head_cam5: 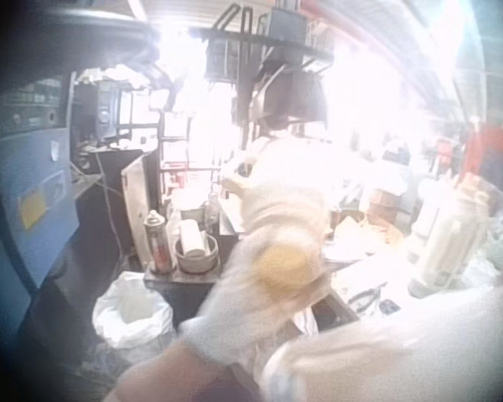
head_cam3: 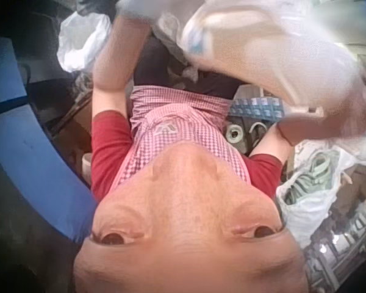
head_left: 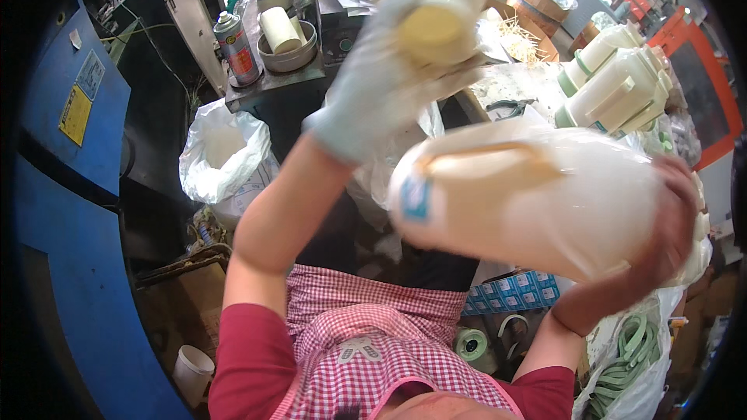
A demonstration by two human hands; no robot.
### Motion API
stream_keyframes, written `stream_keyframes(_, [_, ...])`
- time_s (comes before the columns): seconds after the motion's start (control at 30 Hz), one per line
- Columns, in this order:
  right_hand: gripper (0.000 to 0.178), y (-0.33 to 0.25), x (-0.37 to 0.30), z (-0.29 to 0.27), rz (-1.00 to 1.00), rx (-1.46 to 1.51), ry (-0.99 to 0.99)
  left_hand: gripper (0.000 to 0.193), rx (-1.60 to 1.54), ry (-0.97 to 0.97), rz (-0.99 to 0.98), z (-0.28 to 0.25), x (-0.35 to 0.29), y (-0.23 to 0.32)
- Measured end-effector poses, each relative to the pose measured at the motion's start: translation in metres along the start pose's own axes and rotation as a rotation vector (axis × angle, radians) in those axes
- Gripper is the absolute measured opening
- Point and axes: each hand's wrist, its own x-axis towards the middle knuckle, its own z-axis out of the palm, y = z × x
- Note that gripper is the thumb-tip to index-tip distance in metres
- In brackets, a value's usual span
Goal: The person repeatedly assembles white plastic pitchers by attaching green handles and applying blue labels. They wipe the interior of each pitcher with a white cloth, then place the finished units on a nearby table. The process is repeated for multiple pitchers in a continuous loop.
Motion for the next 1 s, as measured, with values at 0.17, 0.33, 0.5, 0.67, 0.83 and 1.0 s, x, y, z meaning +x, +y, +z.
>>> stream_keyframes(0.17, [0.017, 0.055, -0.023, 0.104, 0.325, 0.205, -0.444, 0.045, 0.235, 0.288, 0.438, 0.05, 0.145, -0.019])
stream_keyframes(0.33, [0.06, 0.13, -0.025, 0.231, 0.548, 0.181, -0.642, 0.054, 0.087, 0.207, 0.084, -0.039, 0.226, 0.046])
stream_keyframes(0.5, [0.087, 0.22, -0.034, 0.341, 0.592, -0.205, -0.868, 0.048, 0.79, 0.2, 0.254, -0.126, 0.142, 0.039])
stream_keyframes(0.67, [0.092, 0.231, -0.016, 0.379, 0.662, -0.194, -1.079, 0.046, 1.311, 0.289, 0.092, -0.143, -0.037, 0.026])
stream_keyframes(0.83, [0.045, 0.198, -0.019, 0.274, 0.508, 0.007, -0.649, 0.031, 1.494, 0.468, -0.744, -0.158, -0.171, 0.018])
stream_keyframes(1.0, [0.039, 0.093, -0.063, 0.126, 0.557, 0.006, -0.222, 0.051, 1.875, 0.18, -0.032, -0.121, -0.164, -0.002])
